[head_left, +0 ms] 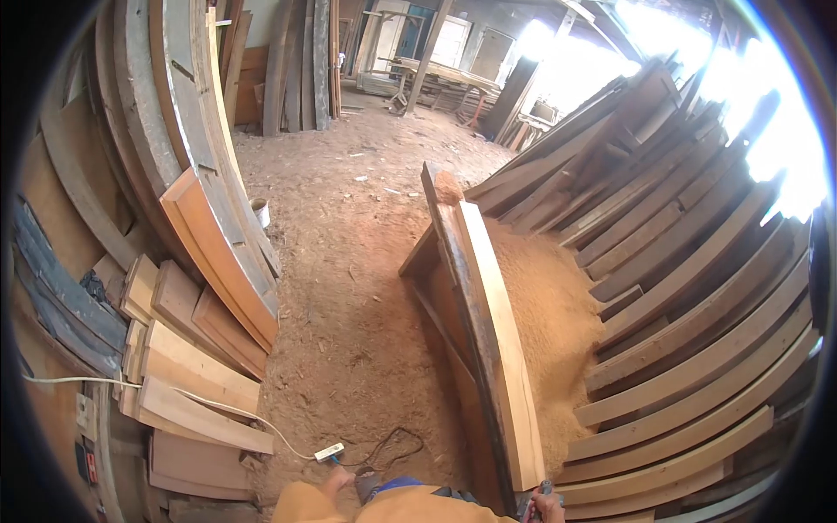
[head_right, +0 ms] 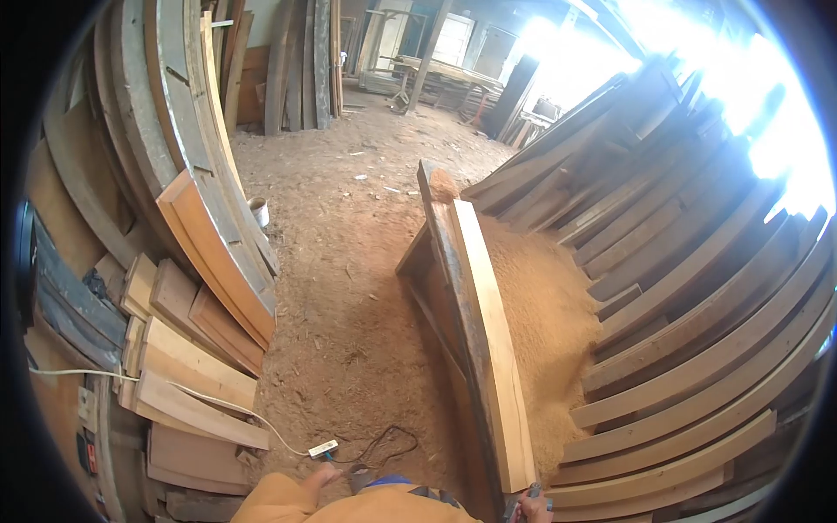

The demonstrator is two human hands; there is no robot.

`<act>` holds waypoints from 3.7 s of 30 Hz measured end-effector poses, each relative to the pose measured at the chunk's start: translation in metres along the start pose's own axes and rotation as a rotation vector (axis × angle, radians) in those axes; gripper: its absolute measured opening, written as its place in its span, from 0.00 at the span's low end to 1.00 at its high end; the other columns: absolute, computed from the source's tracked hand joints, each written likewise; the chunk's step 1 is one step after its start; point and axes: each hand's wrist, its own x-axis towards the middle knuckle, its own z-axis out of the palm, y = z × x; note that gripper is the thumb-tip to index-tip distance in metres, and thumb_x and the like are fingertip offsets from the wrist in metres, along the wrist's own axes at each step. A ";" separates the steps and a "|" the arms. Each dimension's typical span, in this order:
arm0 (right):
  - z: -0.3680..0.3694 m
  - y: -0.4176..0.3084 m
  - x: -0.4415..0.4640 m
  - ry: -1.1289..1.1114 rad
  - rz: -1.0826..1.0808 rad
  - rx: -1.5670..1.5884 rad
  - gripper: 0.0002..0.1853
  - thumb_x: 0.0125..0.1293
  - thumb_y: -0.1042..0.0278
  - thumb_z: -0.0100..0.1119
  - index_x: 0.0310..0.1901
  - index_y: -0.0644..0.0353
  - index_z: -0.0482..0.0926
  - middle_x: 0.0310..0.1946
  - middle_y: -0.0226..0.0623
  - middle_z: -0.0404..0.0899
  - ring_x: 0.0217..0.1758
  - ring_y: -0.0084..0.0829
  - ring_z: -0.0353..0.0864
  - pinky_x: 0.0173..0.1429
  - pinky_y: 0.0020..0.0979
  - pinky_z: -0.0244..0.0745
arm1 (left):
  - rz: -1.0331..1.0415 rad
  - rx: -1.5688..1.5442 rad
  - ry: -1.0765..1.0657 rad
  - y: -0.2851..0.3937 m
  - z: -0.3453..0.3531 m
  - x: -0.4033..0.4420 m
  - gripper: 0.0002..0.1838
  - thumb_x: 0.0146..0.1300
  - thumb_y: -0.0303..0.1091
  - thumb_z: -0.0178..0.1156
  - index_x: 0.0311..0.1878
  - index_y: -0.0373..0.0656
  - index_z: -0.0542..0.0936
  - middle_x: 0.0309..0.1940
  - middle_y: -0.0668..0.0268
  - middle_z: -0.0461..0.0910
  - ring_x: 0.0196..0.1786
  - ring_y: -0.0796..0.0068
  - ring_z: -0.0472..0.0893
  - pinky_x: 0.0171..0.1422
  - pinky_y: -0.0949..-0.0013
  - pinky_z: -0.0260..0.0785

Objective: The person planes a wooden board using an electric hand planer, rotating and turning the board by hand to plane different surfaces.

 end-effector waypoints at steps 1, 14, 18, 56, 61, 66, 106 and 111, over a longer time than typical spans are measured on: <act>0.002 0.002 0.009 0.055 0.069 -0.043 0.09 0.68 0.63 0.64 0.47 0.50 0.78 0.20 0.29 0.76 0.21 0.33 0.74 0.24 0.39 0.69 | -0.011 -0.007 -0.011 -0.001 0.001 0.001 0.27 0.55 0.46 0.64 0.45 0.29 0.87 0.46 0.39 0.87 0.53 0.43 0.87 0.56 0.53 0.79; -0.043 0.073 0.050 0.257 0.016 -0.087 0.19 0.63 0.79 0.62 0.54 0.50 0.76 0.21 0.33 0.76 0.16 0.28 0.74 0.19 0.35 0.70 | 0.297 0.096 -0.015 0.131 0.022 -0.002 0.27 0.66 0.51 0.63 0.55 0.35 0.85 0.50 0.46 0.87 0.53 0.49 0.87 0.56 0.53 0.77; -0.075 0.082 0.031 0.068 -0.099 0.097 0.20 0.60 0.80 0.61 0.55 0.56 0.78 0.20 0.32 0.76 0.15 0.28 0.74 0.19 0.35 0.71 | 0.350 0.020 -0.116 0.193 0.063 -0.044 0.28 0.66 0.53 0.65 0.56 0.36 0.84 0.51 0.50 0.87 0.56 0.55 0.85 0.61 0.54 0.75; -0.048 0.043 0.248 0.096 -0.198 -0.588 0.34 0.61 0.47 0.65 0.59 0.69 0.82 0.57 0.64 0.82 0.65 0.56 0.81 0.69 0.47 0.75 | 0.320 -0.308 -0.321 0.331 0.311 -0.133 0.42 0.66 0.56 0.70 0.68 0.33 0.67 0.34 0.62 0.78 0.25 0.74 0.72 0.25 0.66 0.63; -0.004 0.020 0.191 -0.084 -0.190 -0.550 0.31 0.61 0.44 0.65 0.52 0.69 0.87 0.50 0.65 0.85 0.58 0.59 0.85 0.65 0.49 0.78 | 0.487 -0.563 -0.243 0.329 0.306 -0.140 0.43 0.62 0.54 0.75 0.66 0.29 0.68 0.49 0.50 0.83 0.44 0.63 0.85 0.43 0.61 0.80; 0.064 0.032 0.168 -0.183 -0.198 -0.685 0.32 0.65 0.43 0.62 0.52 0.71 0.86 0.49 0.67 0.84 0.58 0.59 0.85 0.64 0.50 0.79 | 0.266 -0.512 -0.061 0.277 0.284 -0.097 0.39 0.64 0.51 0.73 0.67 0.30 0.72 0.55 0.47 0.84 0.55 0.57 0.86 0.58 0.55 0.79; -0.104 -0.292 -0.085 -0.162 -1.319 0.217 0.47 0.74 0.33 0.53 0.73 0.77 0.67 0.64 0.55 0.78 0.68 0.40 0.75 0.72 0.38 0.67 | 1.460 -1.278 -0.896 0.508 0.052 -0.393 0.33 0.78 0.44 0.59 0.74 0.31 0.62 0.66 0.51 0.78 0.65 0.62 0.82 0.66 0.59 0.82; -0.096 -0.339 -0.100 -0.166 -1.357 0.377 0.37 0.79 0.39 0.54 0.64 0.73 0.77 0.49 0.39 0.84 0.50 0.25 0.79 0.54 0.29 0.75 | 1.538 -1.332 -1.060 0.542 0.023 -0.428 0.27 0.78 0.45 0.58 0.70 0.36 0.70 0.61 0.52 0.81 0.58 0.59 0.86 0.54 0.58 0.87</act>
